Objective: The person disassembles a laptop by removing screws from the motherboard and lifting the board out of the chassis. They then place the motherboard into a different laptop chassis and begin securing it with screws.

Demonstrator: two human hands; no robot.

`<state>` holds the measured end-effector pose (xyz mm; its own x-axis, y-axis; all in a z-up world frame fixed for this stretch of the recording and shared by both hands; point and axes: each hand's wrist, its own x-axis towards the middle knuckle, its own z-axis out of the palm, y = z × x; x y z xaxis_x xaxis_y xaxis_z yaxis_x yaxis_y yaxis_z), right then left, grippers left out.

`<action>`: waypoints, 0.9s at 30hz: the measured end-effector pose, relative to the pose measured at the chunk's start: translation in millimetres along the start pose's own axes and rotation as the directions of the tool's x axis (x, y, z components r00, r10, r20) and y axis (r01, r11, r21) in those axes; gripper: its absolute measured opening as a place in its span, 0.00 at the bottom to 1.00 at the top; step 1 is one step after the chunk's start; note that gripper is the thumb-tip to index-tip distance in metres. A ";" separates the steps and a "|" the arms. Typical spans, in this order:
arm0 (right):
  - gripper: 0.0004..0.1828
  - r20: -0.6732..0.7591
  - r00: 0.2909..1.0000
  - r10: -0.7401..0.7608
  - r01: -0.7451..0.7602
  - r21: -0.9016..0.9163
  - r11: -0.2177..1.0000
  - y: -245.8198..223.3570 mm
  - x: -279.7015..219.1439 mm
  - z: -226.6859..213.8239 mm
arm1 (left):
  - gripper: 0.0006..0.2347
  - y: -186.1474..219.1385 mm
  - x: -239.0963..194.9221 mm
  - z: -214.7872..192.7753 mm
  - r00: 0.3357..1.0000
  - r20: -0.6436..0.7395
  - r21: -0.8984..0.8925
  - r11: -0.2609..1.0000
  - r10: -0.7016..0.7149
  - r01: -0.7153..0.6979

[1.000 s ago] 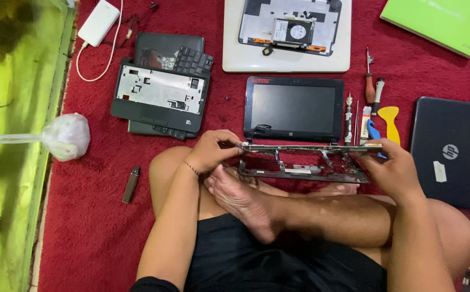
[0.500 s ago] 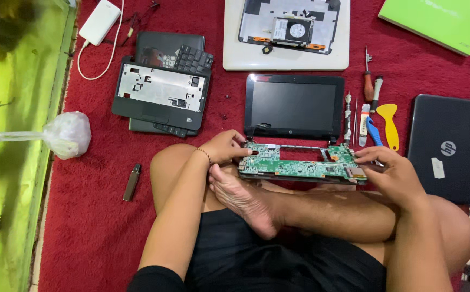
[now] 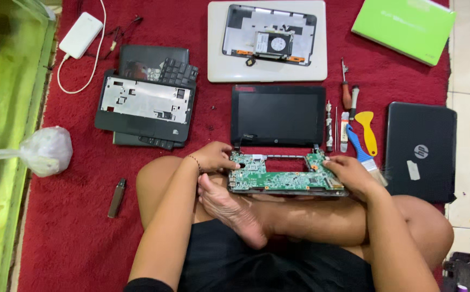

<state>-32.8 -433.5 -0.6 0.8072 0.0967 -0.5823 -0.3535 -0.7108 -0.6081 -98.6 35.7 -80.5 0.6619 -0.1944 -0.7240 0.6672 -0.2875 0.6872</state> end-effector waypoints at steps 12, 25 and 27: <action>0.26 -0.213 0.936 -0.282 0.315 0.142 0.938 14.1 21.0 -4.2 | 0.50 16.4 16.7 8.0 0.938 -0.208 -0.375 0.864 0.276 -0.337; 0.28 -0.284 0.877 -0.388 0.338 -0.210 0.917 -65.2 102.0 40.6 | 0.33 50.2 46.6 -27.1 0.829 -0.467 0.014 0.940 0.308 -0.341; 0.27 -0.312 0.850 -0.423 0.337 -0.295 0.894 -37.9 120.6 51.4 | 0.32 54.2 41.7 -23.1 0.829 -0.486 0.181 0.960 0.275 -0.212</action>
<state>53.7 -359.1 -75.5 0.9837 0.1657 -0.0693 0.0953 -0.8088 -0.5803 -26.9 33.6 -72.0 0.8987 0.2157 -0.3819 0.4382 -0.4049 0.8025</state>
